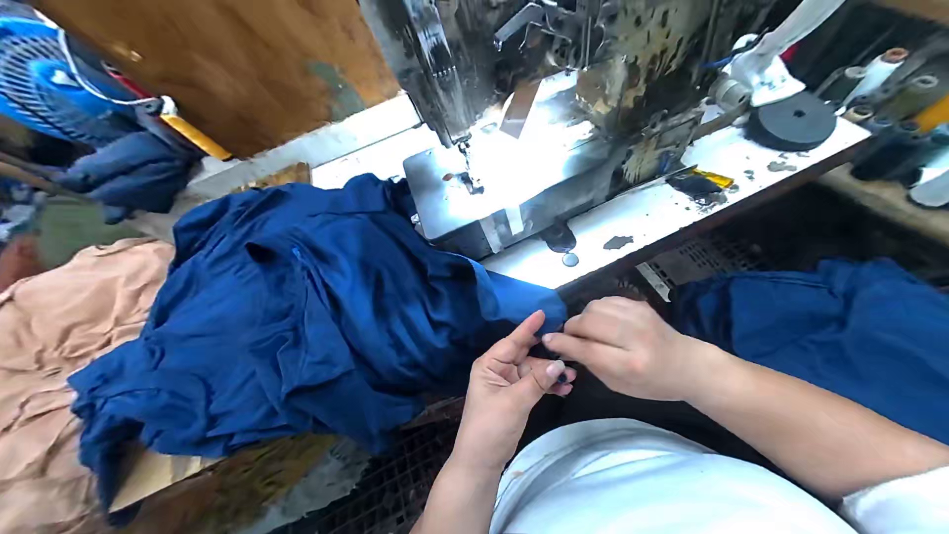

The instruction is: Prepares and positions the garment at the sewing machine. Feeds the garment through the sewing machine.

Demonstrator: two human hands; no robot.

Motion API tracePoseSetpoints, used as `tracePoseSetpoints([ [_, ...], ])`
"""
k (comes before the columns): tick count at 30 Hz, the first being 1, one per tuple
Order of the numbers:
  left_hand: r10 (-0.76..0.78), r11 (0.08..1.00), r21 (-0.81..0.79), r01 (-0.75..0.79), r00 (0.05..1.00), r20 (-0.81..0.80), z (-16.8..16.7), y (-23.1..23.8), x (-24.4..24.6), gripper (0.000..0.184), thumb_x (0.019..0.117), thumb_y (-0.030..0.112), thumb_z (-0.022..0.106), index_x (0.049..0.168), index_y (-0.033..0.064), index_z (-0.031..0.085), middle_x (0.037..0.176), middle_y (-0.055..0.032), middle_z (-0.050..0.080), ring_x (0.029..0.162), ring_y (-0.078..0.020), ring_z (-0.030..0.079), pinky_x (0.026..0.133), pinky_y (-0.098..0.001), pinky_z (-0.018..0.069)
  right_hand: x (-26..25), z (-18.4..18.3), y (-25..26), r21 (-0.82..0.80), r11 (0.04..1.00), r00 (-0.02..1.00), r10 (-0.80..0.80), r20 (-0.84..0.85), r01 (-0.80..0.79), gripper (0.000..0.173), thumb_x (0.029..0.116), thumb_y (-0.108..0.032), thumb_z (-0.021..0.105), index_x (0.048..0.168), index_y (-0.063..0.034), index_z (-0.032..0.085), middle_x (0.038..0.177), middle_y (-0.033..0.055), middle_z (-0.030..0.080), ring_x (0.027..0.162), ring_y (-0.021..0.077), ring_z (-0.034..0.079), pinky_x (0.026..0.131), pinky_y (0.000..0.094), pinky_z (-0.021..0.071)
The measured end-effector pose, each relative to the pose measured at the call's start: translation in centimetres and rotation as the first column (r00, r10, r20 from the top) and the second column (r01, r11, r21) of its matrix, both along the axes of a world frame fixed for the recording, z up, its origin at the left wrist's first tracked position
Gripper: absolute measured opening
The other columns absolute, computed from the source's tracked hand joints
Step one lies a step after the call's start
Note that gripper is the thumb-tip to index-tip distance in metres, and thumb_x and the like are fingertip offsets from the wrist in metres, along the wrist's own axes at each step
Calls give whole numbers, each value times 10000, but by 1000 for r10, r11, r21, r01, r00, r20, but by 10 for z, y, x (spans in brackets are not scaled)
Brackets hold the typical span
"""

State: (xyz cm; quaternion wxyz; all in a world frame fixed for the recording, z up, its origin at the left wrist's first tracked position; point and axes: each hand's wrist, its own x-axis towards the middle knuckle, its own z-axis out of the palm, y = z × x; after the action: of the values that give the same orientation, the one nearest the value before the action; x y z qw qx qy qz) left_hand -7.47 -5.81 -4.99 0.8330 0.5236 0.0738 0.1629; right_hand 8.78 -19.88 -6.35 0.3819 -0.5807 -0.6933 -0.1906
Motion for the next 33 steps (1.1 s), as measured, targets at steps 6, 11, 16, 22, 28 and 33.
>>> tracePoseSetpoints([
  [6, -17, 902, 430, 32, 999, -37, 11, 2, -3, 670, 875, 148, 795, 1403, -146, 506, 1372, -159, 639, 1219, -171, 652, 1056, -327, 536, -2, -9, 0, -28, 995, 942, -97, -322, 93, 368, 1022, -361, 637, 1162, -25, 687, 982, 113, 683, 854, 104, 646, 768, 210, 552],
  [11, -69, 828, 558, 49, 998, 14, 10, 11, -7, 556, 907, 129, 711, 1415, -48, 572, 1423, -141, 613, 1348, -221, 557, 1112, -381, 490, -11, -26, 4, -251, 943, 873, -302, -382, 216, 227, 954, -250, 635, 929, -35, 702, 847, 92, 690, 753, 154, 673, 662, 288, 563],
  [16, 24, 855, 509, -96, 989, 146, 14, 20, -1, 582, 950, 74, 690, 1478, -29, 468, 1369, -130, 639, 1236, -255, 639, 1028, -411, 558, -2, -7, -4, -237, 969, 707, -120, -697, -70, 205, 988, -173, 647, 879, -14, 716, 840, 23, 690, 753, -39, 591, 689, 105, 482],
  [22, 256, 662, 679, -317, 947, 193, 1, 5, 9, 230, 869, 155, 822, 1004, -9, 733, 1056, -81, 691, 948, -120, 707, 821, -268, 641, -17, 2, 16, -103, 978, 729, 63, -681, -180, 191, 936, -143, 687, 824, 13, 684, 815, 62, 673, 788, -16, 611, 719, 114, 498],
  [28, 394, 856, 311, -413, 911, 124, 18, 52, -18, 110, 993, 107, 639, 1054, 100, 731, 1016, -7, 752, 869, -72, 709, 759, -250, 604, -3, 35, 22, -90, 925, 165, -31, -986, -368, 61, 928, -30, 698, 958, -83, 685, 771, -58, 728, 557, -17, 618, 488, 144, 505],
  [33, 381, 877, 276, -392, 920, 96, 60, 86, -67, 186, 968, 85, 606, 1113, 136, 710, 902, 21, 746, 791, -39, 709, 713, -204, 603, 28, 57, 21, 70, 875, -94, 28, -995, -478, 134, 987, -95, 636, 1104, -136, 687, 709, -57, 625, 479, -34, 499, 427, 113, 430],
])
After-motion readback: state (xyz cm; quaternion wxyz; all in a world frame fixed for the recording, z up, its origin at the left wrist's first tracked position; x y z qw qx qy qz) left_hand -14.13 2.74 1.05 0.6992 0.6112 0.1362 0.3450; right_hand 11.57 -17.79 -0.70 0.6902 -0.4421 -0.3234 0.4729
